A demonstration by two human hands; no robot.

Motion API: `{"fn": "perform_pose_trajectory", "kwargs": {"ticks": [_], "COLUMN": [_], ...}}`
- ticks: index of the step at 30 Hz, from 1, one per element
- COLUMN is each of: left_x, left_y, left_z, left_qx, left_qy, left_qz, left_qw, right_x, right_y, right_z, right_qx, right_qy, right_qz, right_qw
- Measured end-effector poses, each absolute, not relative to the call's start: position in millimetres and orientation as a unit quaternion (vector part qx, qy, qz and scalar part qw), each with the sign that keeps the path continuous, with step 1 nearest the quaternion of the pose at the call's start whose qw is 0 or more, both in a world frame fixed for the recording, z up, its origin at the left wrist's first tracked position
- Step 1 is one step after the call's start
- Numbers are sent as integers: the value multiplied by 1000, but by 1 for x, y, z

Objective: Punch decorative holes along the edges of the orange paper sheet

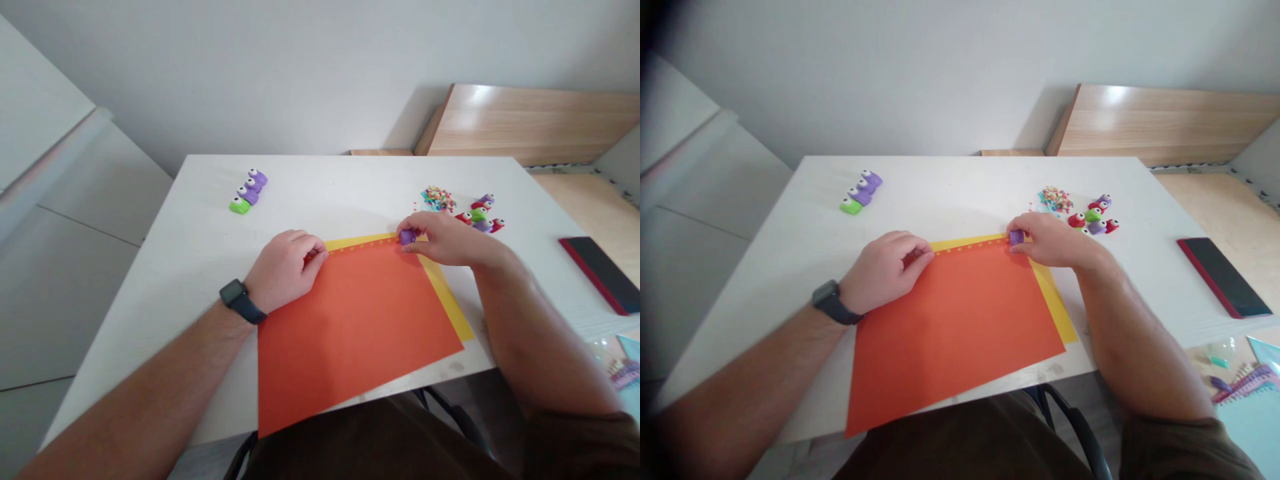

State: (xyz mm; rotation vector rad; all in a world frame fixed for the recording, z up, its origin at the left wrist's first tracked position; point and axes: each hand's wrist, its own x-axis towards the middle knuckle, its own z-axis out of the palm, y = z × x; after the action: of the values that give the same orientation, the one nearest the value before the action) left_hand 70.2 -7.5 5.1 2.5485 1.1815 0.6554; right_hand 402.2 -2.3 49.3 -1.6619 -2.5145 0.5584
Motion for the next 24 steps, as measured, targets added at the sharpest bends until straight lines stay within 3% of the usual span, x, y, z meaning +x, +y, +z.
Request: {"fn": "perform_pose_trajectory", "kwargs": {"ticks": [24], "left_x": [70], "left_y": [-8], "left_z": [7], "left_qx": [874], "left_qy": [408], "left_qz": [228], "left_qw": [133], "right_x": [416], "right_y": [0], "right_z": [55], "right_qx": [-562], "right_qy": [-805], "right_qz": [187], "right_qw": [40]}}
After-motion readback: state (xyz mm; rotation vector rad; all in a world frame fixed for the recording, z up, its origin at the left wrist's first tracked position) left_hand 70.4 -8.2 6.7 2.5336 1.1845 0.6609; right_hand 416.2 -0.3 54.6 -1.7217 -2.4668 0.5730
